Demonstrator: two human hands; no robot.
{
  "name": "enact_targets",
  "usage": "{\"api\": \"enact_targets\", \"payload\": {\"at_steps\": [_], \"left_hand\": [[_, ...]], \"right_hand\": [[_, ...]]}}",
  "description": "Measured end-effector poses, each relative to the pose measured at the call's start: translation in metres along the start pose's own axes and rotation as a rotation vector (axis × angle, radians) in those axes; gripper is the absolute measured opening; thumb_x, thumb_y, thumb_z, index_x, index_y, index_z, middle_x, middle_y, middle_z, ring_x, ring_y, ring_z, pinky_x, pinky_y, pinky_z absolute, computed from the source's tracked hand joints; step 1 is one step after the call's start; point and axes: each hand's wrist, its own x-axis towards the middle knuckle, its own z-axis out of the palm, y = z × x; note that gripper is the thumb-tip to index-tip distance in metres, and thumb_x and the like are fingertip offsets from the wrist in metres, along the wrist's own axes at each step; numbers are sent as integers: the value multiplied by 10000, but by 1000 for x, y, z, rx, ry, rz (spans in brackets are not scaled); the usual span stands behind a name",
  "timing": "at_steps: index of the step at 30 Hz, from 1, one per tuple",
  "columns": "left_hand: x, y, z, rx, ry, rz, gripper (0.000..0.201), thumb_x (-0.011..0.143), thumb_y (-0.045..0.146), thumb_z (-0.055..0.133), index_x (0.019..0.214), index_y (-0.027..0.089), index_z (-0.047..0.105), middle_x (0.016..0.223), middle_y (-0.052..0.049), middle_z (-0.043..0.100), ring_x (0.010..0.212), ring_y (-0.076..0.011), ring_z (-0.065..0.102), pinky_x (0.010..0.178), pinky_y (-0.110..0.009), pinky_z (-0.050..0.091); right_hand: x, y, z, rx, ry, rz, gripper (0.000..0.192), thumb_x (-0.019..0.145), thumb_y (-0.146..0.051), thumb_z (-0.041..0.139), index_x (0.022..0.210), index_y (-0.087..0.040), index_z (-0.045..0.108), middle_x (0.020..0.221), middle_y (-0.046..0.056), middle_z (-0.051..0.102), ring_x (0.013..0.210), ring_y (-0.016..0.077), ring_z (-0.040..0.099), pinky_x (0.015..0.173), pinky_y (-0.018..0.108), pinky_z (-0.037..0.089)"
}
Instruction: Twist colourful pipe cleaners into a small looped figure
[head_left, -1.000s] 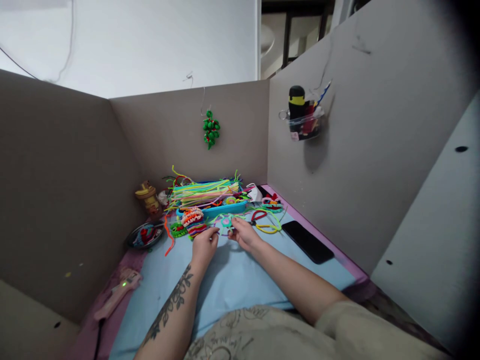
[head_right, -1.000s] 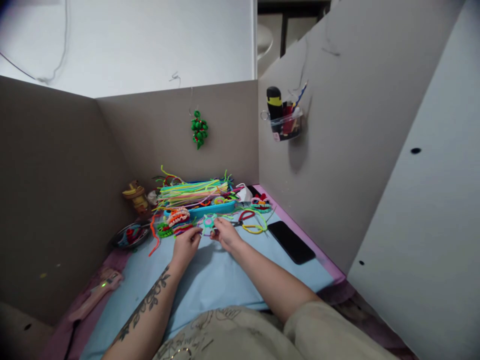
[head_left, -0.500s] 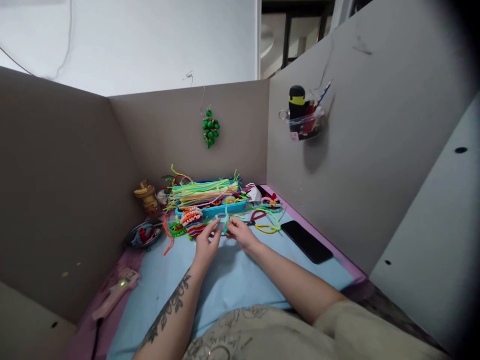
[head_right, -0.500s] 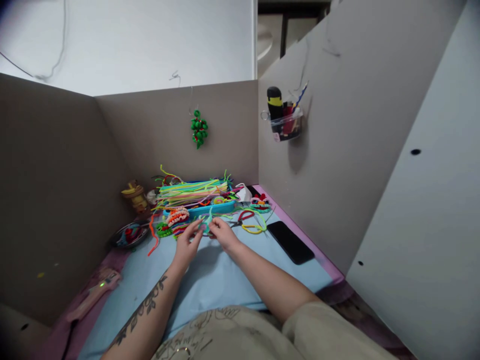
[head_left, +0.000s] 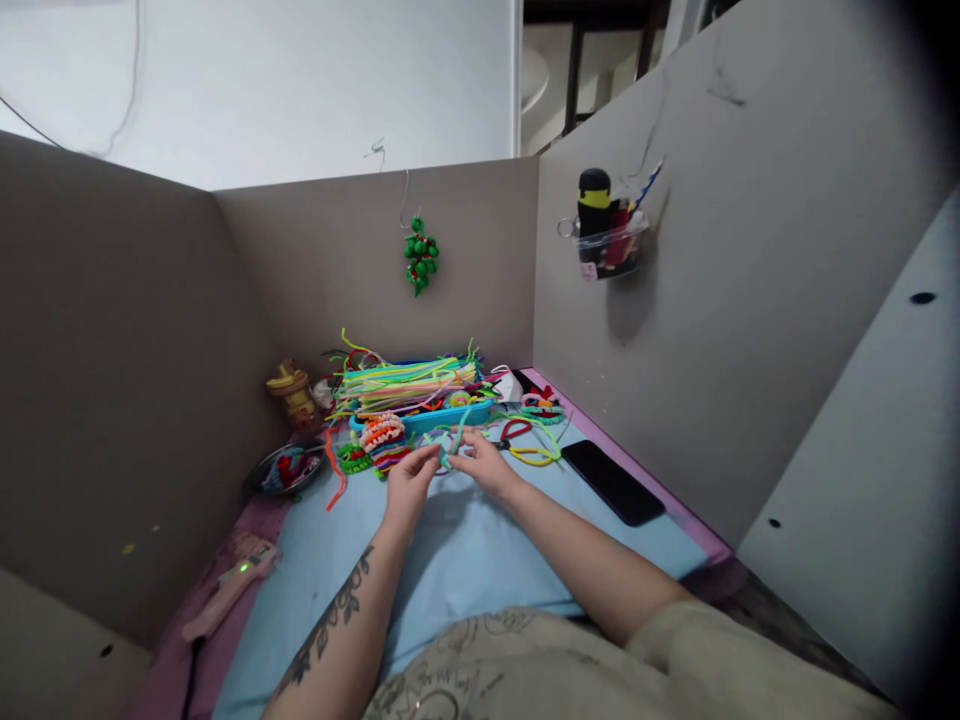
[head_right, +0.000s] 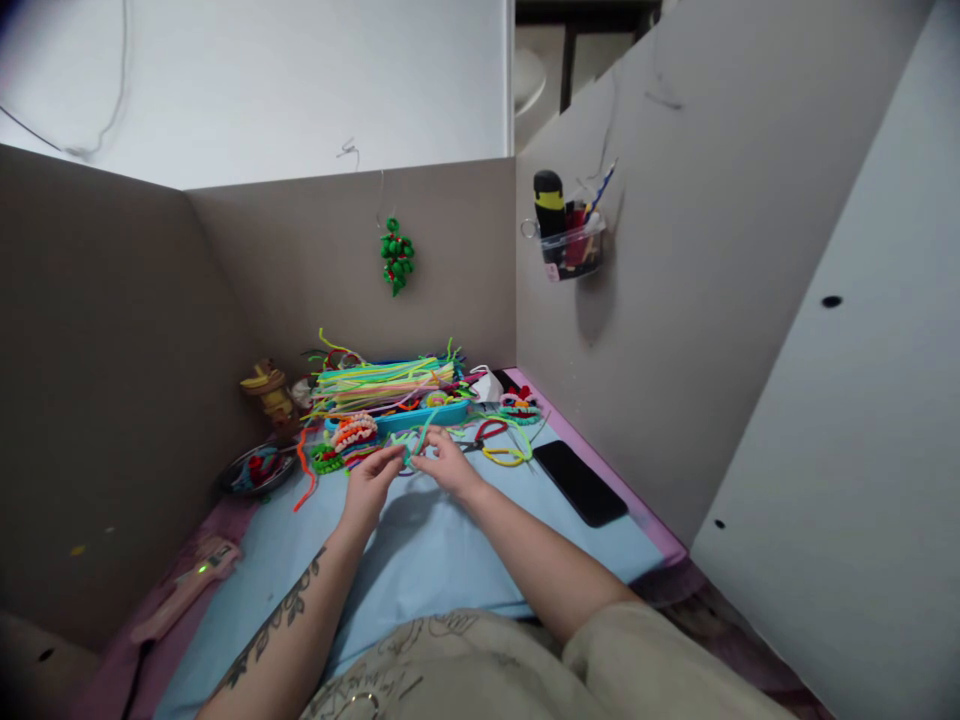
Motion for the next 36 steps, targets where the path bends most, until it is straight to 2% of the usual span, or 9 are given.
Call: {"api": "enact_targets", "payload": {"at_steps": [4,10,14,19,22,27,31,34,36], "left_hand": [[0,-2,0,22,-24,-4,294,686,295,621,919,124,674,846,-76,690,711,-160,619,672,-283,500],[-2,-1,2,1,-52,27,273,690,303,618,887,122,674,801,-66,684,686,-152,607,652,-277,498],[-4,2,4,21,-58,33,319,698,340,618,920,114,658,803,-67,673,680,-148,600,647,-272,493],[-8,5,5,188,-29,135,493,731,372,586,1162,135,545,746,-40,638,613,-127,557,586,-253,467],[-9,7,4,308,-15,209,466,713,359,603,1129,153,569,818,-48,642,638,-128,544,598,-251,455],[-8,9,2,412,8,252,415,687,349,624,1062,173,611,925,-63,652,679,-137,546,606,-246,444],[-8,10,1,464,-7,257,405,697,338,611,1062,162,615,821,-45,647,666,-137,535,638,-253,444],[-7,10,0,456,11,232,410,699,339,600,1063,151,619,775,-38,629,659,-137,526,638,-256,444],[-6,10,-2,434,37,205,430,690,354,604,1068,150,621,738,-31,613,646,-138,519,625,-256,444]], "right_hand": [[-1,0,1,-59,10,-28,133,684,-307,625,768,-208,594,1173,55,441,1136,214,397,888,361,339],[1,13,5,-20,72,-38,98,694,-285,590,748,-205,570,1116,45,476,1092,199,429,813,298,383],[4,20,5,-9,74,-51,69,683,-254,583,672,-193,553,1030,33,535,1071,193,443,904,314,323],[4,19,7,-27,100,5,72,667,-234,579,633,-191,533,1064,50,500,1101,208,421,843,304,361],[3,16,8,-38,100,25,83,664,-222,566,607,-187,517,1056,53,495,1093,206,424,839,303,359],[1,12,9,1,107,38,131,659,-274,584,585,-186,520,1052,39,515,1052,202,449,907,320,309],[1,13,10,43,73,36,195,670,-311,583,548,-183,501,852,11,552,882,175,498,846,298,341],[4,14,10,85,-19,50,240,688,-319,576,522,-185,467,619,-27,477,668,134,464,689,253,372],[6,13,8,123,-11,68,222,704,-333,562,557,-189,479,566,-41,434,600,119,428,625,235,365]]}}
